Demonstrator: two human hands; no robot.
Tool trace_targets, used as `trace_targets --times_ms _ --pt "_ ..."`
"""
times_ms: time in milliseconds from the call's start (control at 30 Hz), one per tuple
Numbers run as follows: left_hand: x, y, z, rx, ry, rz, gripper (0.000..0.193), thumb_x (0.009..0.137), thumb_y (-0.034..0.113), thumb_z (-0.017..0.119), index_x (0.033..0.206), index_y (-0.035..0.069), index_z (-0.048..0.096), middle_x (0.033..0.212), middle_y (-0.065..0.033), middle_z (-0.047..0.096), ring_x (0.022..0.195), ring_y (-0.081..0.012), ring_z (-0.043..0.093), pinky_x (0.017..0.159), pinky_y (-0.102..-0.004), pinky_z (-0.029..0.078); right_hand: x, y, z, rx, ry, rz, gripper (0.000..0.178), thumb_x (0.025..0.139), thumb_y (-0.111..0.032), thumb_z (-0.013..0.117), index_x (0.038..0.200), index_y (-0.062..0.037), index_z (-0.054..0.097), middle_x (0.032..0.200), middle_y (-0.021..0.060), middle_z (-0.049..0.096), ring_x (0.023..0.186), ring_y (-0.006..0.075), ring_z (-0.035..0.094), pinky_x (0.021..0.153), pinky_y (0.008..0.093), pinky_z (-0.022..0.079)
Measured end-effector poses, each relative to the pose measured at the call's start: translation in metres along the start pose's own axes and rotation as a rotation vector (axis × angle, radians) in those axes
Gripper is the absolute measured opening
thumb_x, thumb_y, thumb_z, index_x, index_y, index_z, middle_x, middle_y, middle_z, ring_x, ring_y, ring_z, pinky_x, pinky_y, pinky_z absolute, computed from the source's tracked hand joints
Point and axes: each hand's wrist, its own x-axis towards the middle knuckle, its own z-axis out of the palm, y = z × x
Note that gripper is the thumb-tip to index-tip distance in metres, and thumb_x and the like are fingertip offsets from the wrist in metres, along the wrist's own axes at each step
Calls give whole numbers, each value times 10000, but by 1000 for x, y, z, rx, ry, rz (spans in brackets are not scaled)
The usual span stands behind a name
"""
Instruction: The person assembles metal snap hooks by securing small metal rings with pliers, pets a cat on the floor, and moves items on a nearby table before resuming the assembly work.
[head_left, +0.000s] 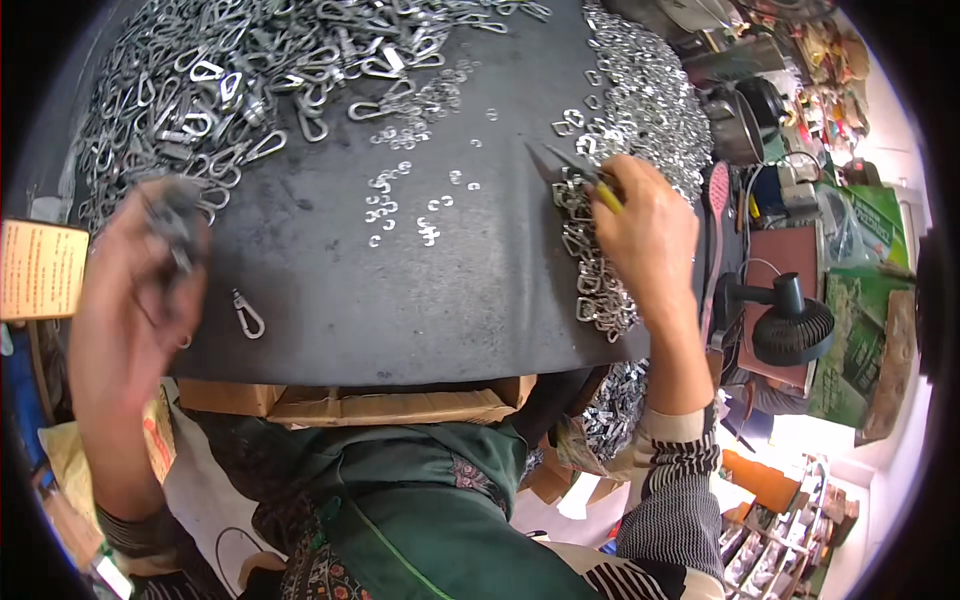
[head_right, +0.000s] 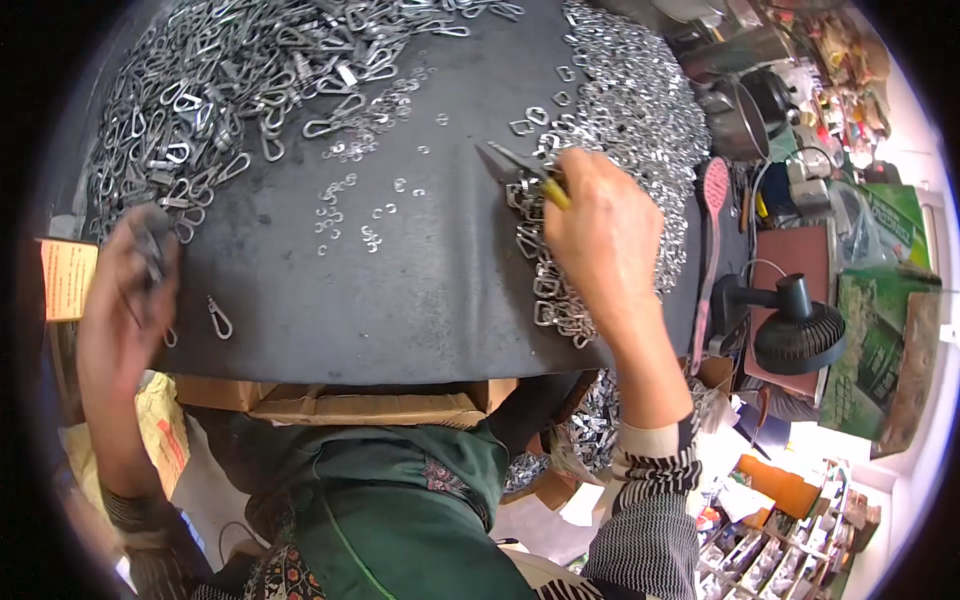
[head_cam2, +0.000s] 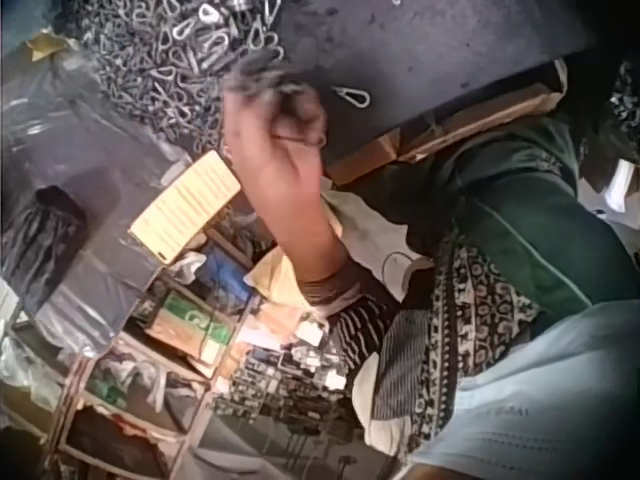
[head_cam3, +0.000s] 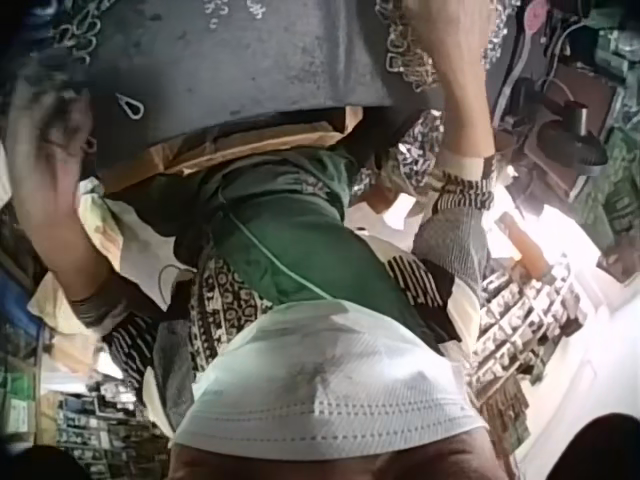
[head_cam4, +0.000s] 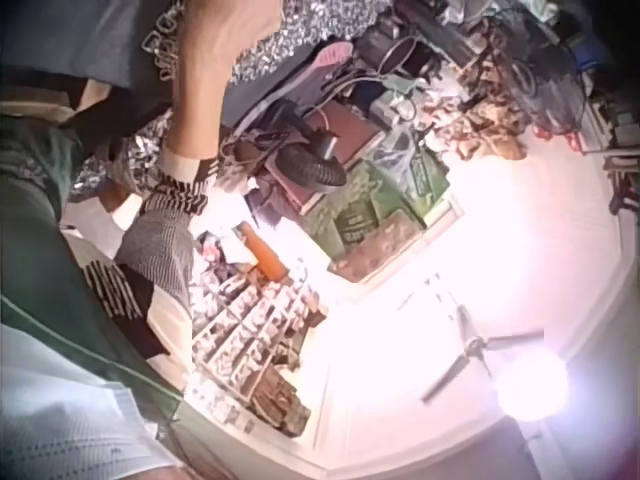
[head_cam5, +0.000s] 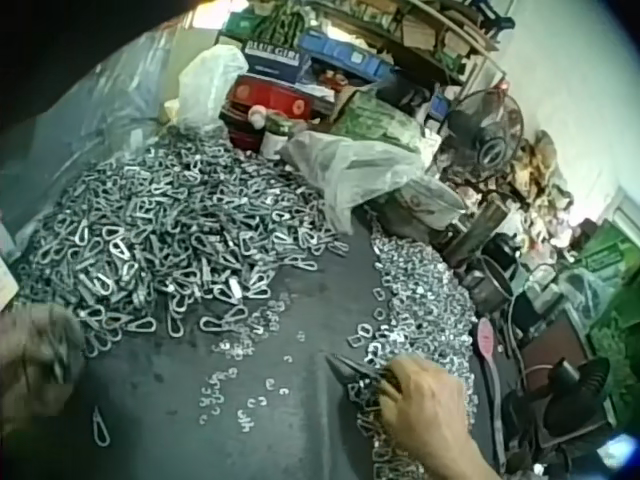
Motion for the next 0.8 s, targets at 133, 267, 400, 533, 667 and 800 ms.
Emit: trace_targets --times_ms 133,267,400,533,667,800 --pt "-35 -42 17 -91 -236 -287 411 970 155 523 1347 -4 485 899 -72 612 607 -100 551 485 -167 411 -12 -4 -13 132 8 94 160 797 -95 700 942 -48 655 852 146 664 764 326 653 670 396 508" --pt "-52 -64 36 -99 -273 -293 391 1007 176 483 1335 -35 473 835 -81 606 612 -96 555 495 -194 438 -36 -58 -34 1018 -460 140 111 845 -36 695 936 -4 639 776 18 629 691 74 567 595 266 444" --pt "-52 -80 48 -216 -364 -271 340 1053 154 448 1336 -28 500 937 -66 638 738 -90 615 609 -213 503 -64 -97 -32 1245 -693 125 115 858 -4 691 951 -6 623 755 -3 588 662 34 506 568 220 400" --pt "-54 -93 51 -201 -304 -174 250 1001 93 565 1217 -23 615 932 -74 674 771 -93 644 616 -217 523 -77 -98 -25 1280 -659 187 120 866 -10 691 961 -8 617 751 -1 587 661 34 503 563 222 397" --pt "-59 -93 60 -55 -231 -48 166 957 61 632 1091 -2 706 910 -47 688 724 -72 630 584 -204 509 -81 -99 -25 1230 -586 69 152 864 -21 700 981 -5 605 730 19 580 647 51 511 566 241 412" --pt "-61 -98 61 109 -226 47 192 946 57 643 1123 24 709 928 -26 696 703 -56 621 562 -202 495 -77 -104 -30 1129 -523 -24 200 802 -5 720 970 -12 611 762 79 599 658 180 600 588 313 466"
